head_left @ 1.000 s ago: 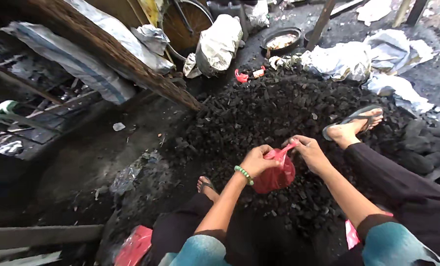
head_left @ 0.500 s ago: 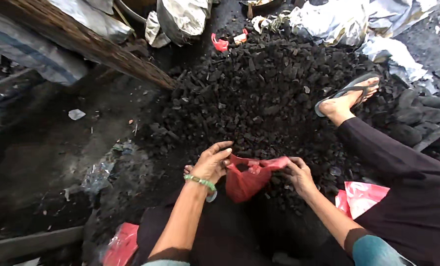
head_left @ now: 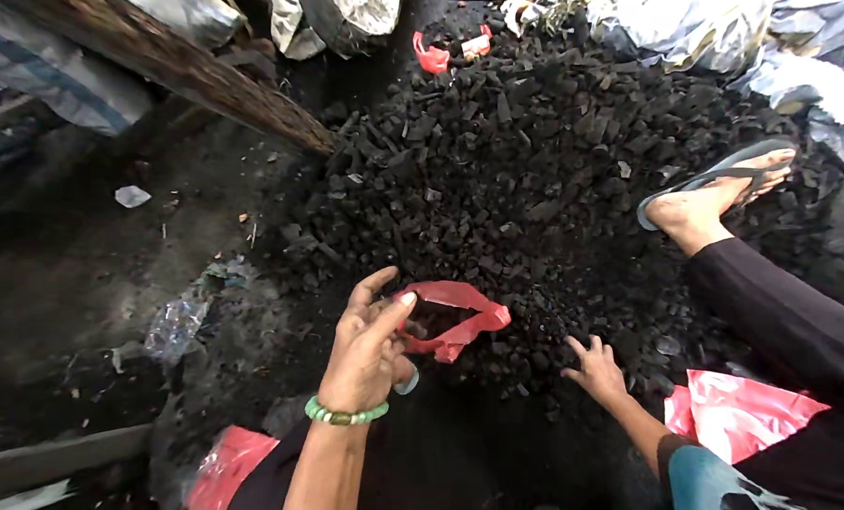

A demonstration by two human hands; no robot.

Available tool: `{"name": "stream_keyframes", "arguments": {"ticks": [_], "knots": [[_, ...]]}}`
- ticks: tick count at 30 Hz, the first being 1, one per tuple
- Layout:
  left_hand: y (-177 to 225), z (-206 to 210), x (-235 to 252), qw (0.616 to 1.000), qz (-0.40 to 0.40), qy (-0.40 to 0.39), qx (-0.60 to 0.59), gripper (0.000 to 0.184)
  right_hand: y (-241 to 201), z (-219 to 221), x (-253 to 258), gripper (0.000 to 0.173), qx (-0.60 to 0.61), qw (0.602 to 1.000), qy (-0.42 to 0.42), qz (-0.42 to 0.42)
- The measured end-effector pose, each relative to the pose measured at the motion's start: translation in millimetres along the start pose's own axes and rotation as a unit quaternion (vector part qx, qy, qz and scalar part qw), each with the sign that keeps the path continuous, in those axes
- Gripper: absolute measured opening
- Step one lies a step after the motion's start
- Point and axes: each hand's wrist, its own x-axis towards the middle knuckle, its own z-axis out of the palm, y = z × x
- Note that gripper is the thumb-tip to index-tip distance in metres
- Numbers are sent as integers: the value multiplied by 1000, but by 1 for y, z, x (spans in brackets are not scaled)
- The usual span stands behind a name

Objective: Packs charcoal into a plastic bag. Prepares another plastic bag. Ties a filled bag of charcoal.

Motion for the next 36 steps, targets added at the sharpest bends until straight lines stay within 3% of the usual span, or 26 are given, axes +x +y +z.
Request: {"name": "stream_keyframes", "arguments": {"ticks": [4,7,10,12,14,15,16,17,19,20,23,26,28,31,34,36], "knots": [[-2,9,4,993,72,-89,24,60,13,-19,17,53,126,992,-5,-19],[-2,15,6,987,83,-135,6,59,7,-48,21,44,327,944,3,-35],[-5,20,7,981,76,-173,-50,62,-28,-100,1,45,520,847,28,-110],[-8,25,6,976,71,-196,-69,63,-58,-137,-18,48,626,753,39,-198],[-13,34,3,975,58,-205,-66,65,-88,-167,-37,45,691,652,-6,-314],[-15,39,1,976,48,-203,-62,65,-102,-176,-43,43,686,628,-33,-366],[-17,45,0,979,36,-195,-57,66,-113,-179,-47,41,653,637,-57,-405],[-19,51,-1,982,23,-180,-53,65,-122,-178,-49,39,593,679,-76,-426],[-24,61,0,986,8,-159,-39,61,-134,-167,-46,39,401,807,-97,-423],[-28,64,2,988,8,-155,-24,59,-138,-156,-40,43,310,851,-107,-411],[-36,66,7,989,-19,-143,39,53,-145,-130,-26,55,121,916,-60,-377],[-44,61,16,991,-34,-123,32,46,-150,-138,-31,64,13,928,-83,-363],[-38,58,16,993,-39,-114,-9,42,-147,-150,-34,58,-15,927,-87,-364],[-30,51,9,992,-38,-118,22,38,-130,-161,-42,51,-118,931,-77,-338],[-32,46,18,964,31,-132,228,40,-107,-165,-57,40,-242,916,-74,-310],[-36,42,15,892,35,-145,427,59,-85,-160,-61,25,-288,891,-31,-349]]}}
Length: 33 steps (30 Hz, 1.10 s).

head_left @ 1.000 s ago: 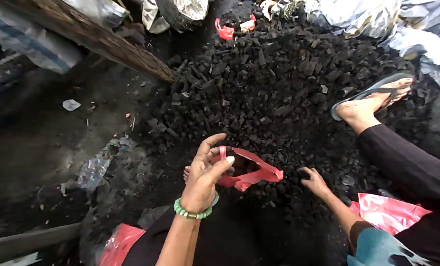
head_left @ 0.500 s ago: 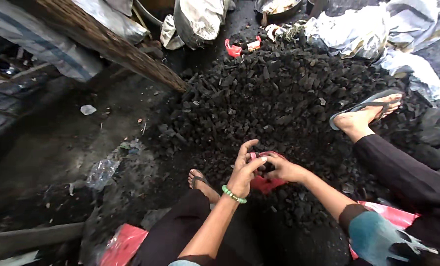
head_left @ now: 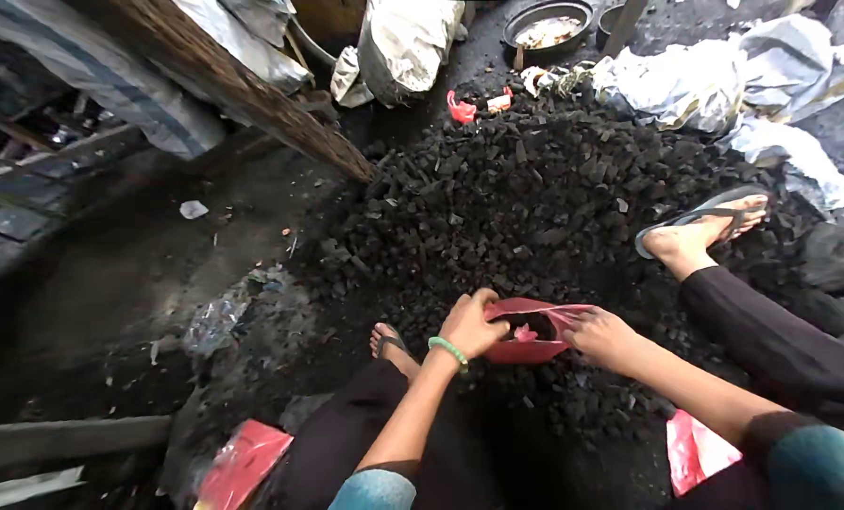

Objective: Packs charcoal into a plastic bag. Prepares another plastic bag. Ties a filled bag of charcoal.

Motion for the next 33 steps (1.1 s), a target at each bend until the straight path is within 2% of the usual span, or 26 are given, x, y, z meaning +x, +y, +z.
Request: {"name": "stream_keyframes", "arguments": {"ticks": [2,3,4,6,7,8,9,11,13,14,15,16,18,20,22,24,25,26,27,28,29,30,32,33], "knots": [[7,4,-9,986,-58,-58,148,78,9,10,-13,18,-44,994,84,-46],[11,7,-11,973,-81,-87,200,78,11,13,-18,18,-55,988,130,-64],[15,8,-11,959,-98,-111,241,70,12,14,-22,21,-57,982,162,-75],[25,6,-1,921,-131,-169,326,40,9,9,-25,22,-74,974,196,-88],[31,3,6,903,-144,-197,353,36,6,6,-24,19,-92,963,233,-105],[37,-1,11,902,-145,-201,354,35,1,2,-22,16,-103,947,278,-126],[42,-7,15,916,-134,-196,323,36,-6,-4,-21,14,-103,928,324,-150],[52,-18,20,965,-74,-174,182,38,-25,-22,-19,6,-64,893,406,-185],[62,-14,14,989,-6,-131,-63,28,-45,-47,-23,8,30,868,455,-196],[68,-10,10,969,-3,-120,-216,27,-53,-63,-28,14,85,862,463,-190],[76,-9,6,936,-14,-126,-329,34,-56,-79,-33,20,125,855,472,-173],[83,-9,1,907,-21,-142,-396,41,-53,-94,-38,24,146,854,478,-146],[83,-13,-4,879,11,-202,-432,48,-33,-115,-45,30,126,857,493,-84],[79,-12,-13,892,54,-218,-393,42,-5,-120,-46,33,98,853,512,-33],[85,-8,-31,945,106,-131,-282,17,13,-111,-45,36,152,830,537,8],[94,-1,-29,971,157,-63,-167,22,11,-95,-44,28,310,785,535,33],[96,4,-25,972,180,-35,-146,24,5,-87,-44,19,414,757,504,31],[97,9,-22,970,198,-13,-141,24,-1,-77,-43,19,526,719,454,9],[97,12,-20,967,215,6,-136,22,-4,-66,-42,35,619,681,391,-17],[96,14,-20,965,227,25,-125,19,-7,-57,-40,54,673,660,333,-31],[96,16,-21,965,240,46,-96,17,-10,-52,-40,66,697,652,296,-29],[95,18,-24,962,256,73,-53,17,-13,-50,-39,71,709,646,282,-18],[91,28,-26,941,301,147,51,27,-19,-48,-30,67,718,627,300,39],[86,36,-23,909,345,210,99,32,-21,-48,-25,61,727,611,305,68]]}}
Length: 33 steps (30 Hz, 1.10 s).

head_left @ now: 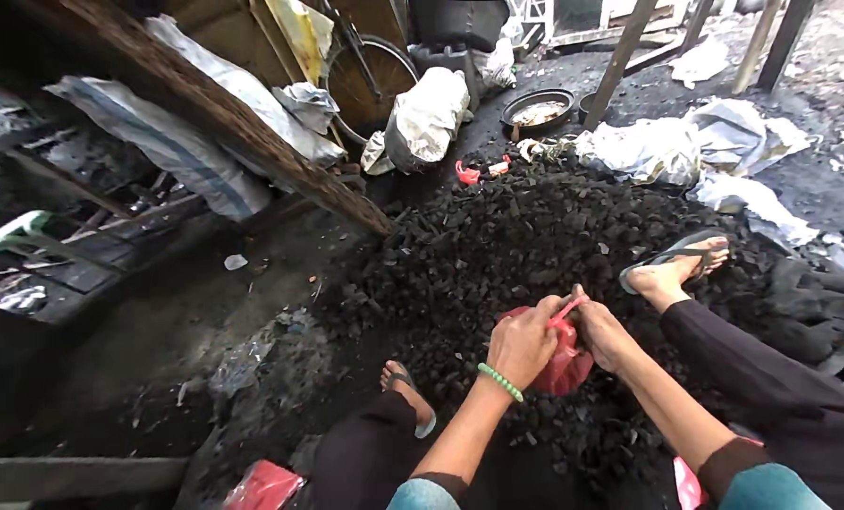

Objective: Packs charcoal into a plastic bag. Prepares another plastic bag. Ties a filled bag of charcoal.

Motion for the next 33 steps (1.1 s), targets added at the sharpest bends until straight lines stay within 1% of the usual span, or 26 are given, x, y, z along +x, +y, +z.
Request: {"name": "stream_keyframes", "arguments": {"ticks": [1,2,3,4,5,6,7,8,9,11,14,15,16,17,18,20,21,22,23,24,26,28,29,30,31,33], "knots": [[-5,10,-3,995,60,54,54,31,0,3,2,54,12,1000,14,16],[-10,18,-5,985,106,94,94,24,2,1,5,44,29,999,7,15],[-12,22,-7,979,127,107,115,15,6,-2,7,31,42,999,-14,0],[-10,22,-10,983,112,86,115,8,11,-5,8,22,45,998,-33,-19],[-2,16,-12,994,57,28,89,11,15,-6,10,25,39,998,-44,-37],[9,5,-10,997,-34,-60,33,18,19,-7,11,27,20,997,-56,-59],[17,-8,-6,978,-137,-152,-48,25,22,-7,11,26,-7,995,-58,-81],[21,-16,-2,944,-221,-203,-140,27,23,-5,9,22,-43,992,-54,-102],[21,-17,-2,904,-285,-216,-233,27,22,-3,6,18,-83,988,-44,-123],[21,-11,-7,803,-379,-179,-422,25,23,6,0,15,-145,976,-7,-164],[23,4,-10,642,-445,-92,-617,32,31,21,-11,20,-178,959,90,-202],[24,7,-11,601,-455,-57,-655,33,32,23,-13,22,-175,955,112,-214],[24,11,-12,571,-459,-24,-681,33,34,24,-15,24,-167,952,123,-226],[22,12,-14,554,-459,-1,-695,34,38,23,-16,26,-155,949,123,-246],[21,11,-15,552,-458,11,-697,35,41,21,-17,29,-142,945,109,-275],[16,5,-17,575,-452,3,-682,44,46,13,-20,38,-139,932,67,-327],[13,2,-18,597,-449,-13,-665,54,48,10,-22,50,-149,923,60,-349],[13,-2,-19,620,-446,-30,-645,61,50,7,-22,58,-165,910,63,-374],[14,-6,-19,647,-442,-47,-620,65,50,5,-22,55,-186,895,79,-397],[17,-8,-20,682,-433,-65,-586,66,51,5,-20,46,-208,877,108,-419],[22,-11,-19,783,-391,-109,-471,61,49,4,-16,34,-262,842,151,-447],[29,-19,-14,890,-321,-178,-271,53,42,3,-11,28,-325,802,154,-477],[34,-25,-9,918,-287,-219,-167,52,37,3,-7,27,-357,779,145,-495],[39,-29,-5,927,-261,-257,-81,54,31,2,-2,25,-388,755,133,-511],[44,-30,-3,928,-244,-280,-24,55,26,1,3,22,-413,737,114,-523],[47,-34,-5,927,-227,-298,6,56,12,-2,9,18,-447,712,66,-537]]}}
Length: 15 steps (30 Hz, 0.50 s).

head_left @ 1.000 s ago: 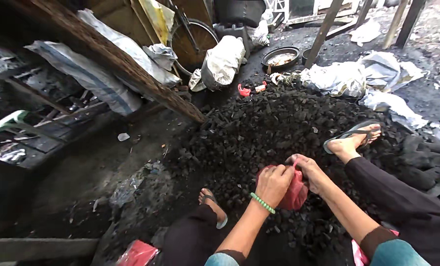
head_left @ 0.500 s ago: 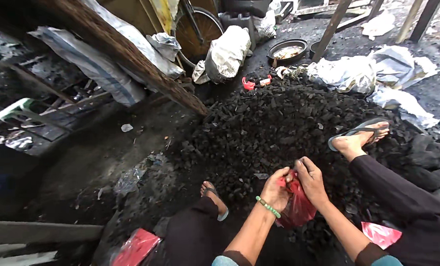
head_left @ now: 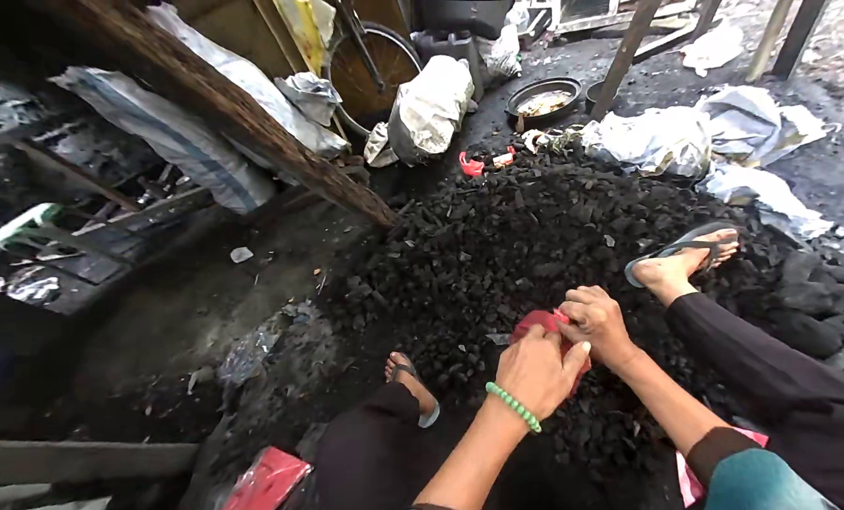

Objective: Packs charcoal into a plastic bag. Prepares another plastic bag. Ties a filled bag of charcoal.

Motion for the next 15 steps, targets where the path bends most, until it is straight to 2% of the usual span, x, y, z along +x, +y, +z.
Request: {"name": "stream_keyframes", "arguments": {"ticks": [3,5,9,12,15], "knots": [[-15,-1,-14,997,46,-13,-63,52,12,-9,10,19,-3,998,-46,-44],[-27,2,-30,988,74,-10,-135,46,25,-15,5,19,-7,996,-75,-41],[-42,26,-56,946,42,-9,-323,40,48,-17,-18,16,-10,994,-111,10],[-50,48,-54,855,-3,-14,-518,34,48,-10,-35,19,-10,992,-120,35],[-63,54,-50,714,-68,-2,-697,33,41,-6,-50,20,2,992,-99,78]]}}
